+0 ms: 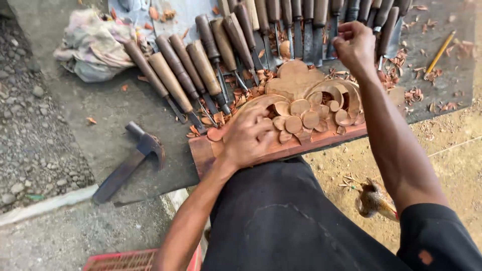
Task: The recorder is carving an intricate decorative pattern into a piece of wood using a hammer and various chisels.
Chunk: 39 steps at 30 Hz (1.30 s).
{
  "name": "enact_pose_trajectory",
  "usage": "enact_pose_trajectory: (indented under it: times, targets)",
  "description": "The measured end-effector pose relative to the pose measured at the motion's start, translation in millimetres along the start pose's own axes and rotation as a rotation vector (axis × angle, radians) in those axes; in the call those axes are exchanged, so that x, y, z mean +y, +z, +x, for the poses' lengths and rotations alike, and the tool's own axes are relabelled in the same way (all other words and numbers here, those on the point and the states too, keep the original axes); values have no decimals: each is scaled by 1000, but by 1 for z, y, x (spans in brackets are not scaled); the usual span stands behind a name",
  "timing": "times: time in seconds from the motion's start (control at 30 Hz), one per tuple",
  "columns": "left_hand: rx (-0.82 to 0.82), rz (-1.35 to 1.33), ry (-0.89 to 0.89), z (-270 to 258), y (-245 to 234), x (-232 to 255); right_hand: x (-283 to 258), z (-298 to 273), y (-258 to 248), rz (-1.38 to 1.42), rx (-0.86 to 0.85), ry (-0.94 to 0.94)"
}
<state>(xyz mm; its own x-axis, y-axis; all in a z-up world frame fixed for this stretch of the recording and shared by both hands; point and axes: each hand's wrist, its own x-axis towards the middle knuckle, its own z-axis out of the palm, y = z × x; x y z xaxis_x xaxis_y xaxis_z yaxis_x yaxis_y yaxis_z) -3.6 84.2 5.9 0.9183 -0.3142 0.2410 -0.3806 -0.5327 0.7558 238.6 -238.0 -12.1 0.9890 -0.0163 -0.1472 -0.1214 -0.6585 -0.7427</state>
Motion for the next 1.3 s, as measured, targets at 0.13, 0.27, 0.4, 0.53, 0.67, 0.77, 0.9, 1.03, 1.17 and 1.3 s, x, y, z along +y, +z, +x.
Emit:
enact_pose_trajectory:
  times: [0.13, 0.27, 0.4, 0.53, 0.67, 0.77, 0.9, 1.03, 1.17, 1.3]
  targets:
    - [269, 88, -299, -66, -106, -7, 9, -3, -3, -424, 154, -382]
    - [344, 464, -606, -145, -170, -38, -21, 1, 4, -354, -25, -226]
    - [61, 418, -824, -172, -168, -56, -25, 19, 29, -455, -170, -202]
    - [308, 393, -675, -185, -151, -62, -17, 10, 40, -658, 13, -500]
    - [422, 471, -670, -187, -142, -81, -50, 2, 53, -524, -49, -315]
    - [403, 534, -623, -191, -144, -79, -68, -6, 69, -410, -135, -423]
    - [414, 537, -584, -181, -152, -67, -109, -13, 71, -344, -60, -471]
    - [288, 690, -653, -185, -156, -60, -117, -11, 58, -297, -93, -238]
    - [337, 644, -662, -201, -149, -85, -85, -17, 26, -269, -27, -129]
    - [413, 110, -913, -196, -171, -74, -79, -24, 3, -299, -10, -66]
